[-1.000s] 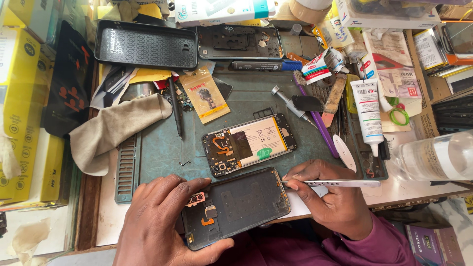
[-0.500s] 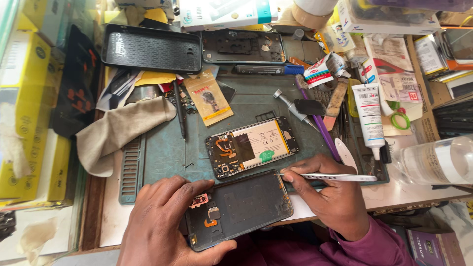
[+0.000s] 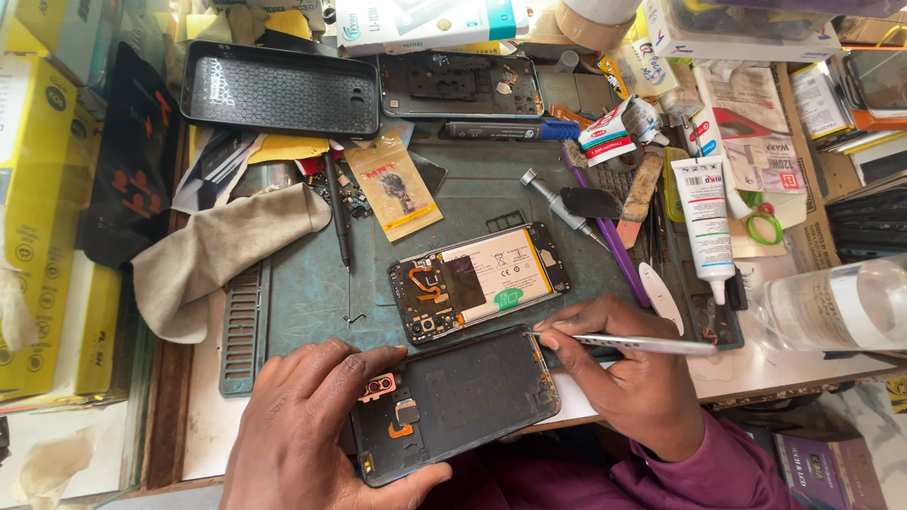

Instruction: The person uses a precision screwdriver to remove screws from a disassembled smartphone's internal frame. They then use a plastic pry tool and tweezers to scrape and clean the inside of the phone's back cover, removing residue from the camera module area.

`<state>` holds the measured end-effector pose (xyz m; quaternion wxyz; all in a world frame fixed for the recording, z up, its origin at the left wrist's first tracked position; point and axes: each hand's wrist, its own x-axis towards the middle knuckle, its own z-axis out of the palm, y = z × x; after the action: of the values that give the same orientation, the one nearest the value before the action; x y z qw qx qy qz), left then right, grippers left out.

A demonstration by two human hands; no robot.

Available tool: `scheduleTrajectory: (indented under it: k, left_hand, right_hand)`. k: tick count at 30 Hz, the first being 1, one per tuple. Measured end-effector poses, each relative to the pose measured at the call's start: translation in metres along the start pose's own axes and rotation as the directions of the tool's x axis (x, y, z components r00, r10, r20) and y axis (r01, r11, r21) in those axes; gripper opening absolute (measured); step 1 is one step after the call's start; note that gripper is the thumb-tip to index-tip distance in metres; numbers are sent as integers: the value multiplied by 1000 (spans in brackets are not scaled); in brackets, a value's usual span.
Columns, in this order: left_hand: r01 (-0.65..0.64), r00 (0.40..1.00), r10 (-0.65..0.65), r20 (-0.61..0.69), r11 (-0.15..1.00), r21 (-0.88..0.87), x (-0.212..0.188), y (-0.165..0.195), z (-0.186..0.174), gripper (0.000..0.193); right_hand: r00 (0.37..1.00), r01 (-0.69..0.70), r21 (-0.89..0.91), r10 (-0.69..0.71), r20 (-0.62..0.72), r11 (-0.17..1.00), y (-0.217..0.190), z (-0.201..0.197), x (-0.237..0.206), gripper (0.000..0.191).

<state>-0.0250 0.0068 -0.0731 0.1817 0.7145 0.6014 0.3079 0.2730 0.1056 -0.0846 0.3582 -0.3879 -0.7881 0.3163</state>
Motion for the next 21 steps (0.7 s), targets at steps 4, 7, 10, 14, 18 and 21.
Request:
scheduleTrajectory:
  k: [4, 7, 10, 14, 18, 21]
  left_hand:
    - [-37, 999, 37, -21, 999, -9, 0, 1, -2, 89]
    - [-57, 998, 57, -35, 998, -5, 0, 0, -4, 85]
    - [-35, 999, 35, -15, 999, -10, 1, 3, -3, 87]
    - [-35, 999, 35, -24, 999, 7, 4, 6, -6, 87]
    - [-43, 999, 43, -27, 999, 6, 5, 7, -7, 86]
    - [-45, 999, 46, -28, 999, 5, 6, 7, -7, 86]
  right_hand:
    - [999, -32, 52, 29, 42, 998, 1, -2, -1, 12]
    - [999, -43, 86, 40, 28, 995, 1, -1, -1, 10]
    - [999, -23, 54, 21, 40, 998, 1, -1, -2, 12]
    - [999, -41, 60, 39, 34, 997, 2, -2, -1, 11]
    - [998, -8, 42, 5, 57, 999, 2, -3, -1, 11]
    - [995, -82, 69, 79, 53, 994, 2, -2, -1, 10]
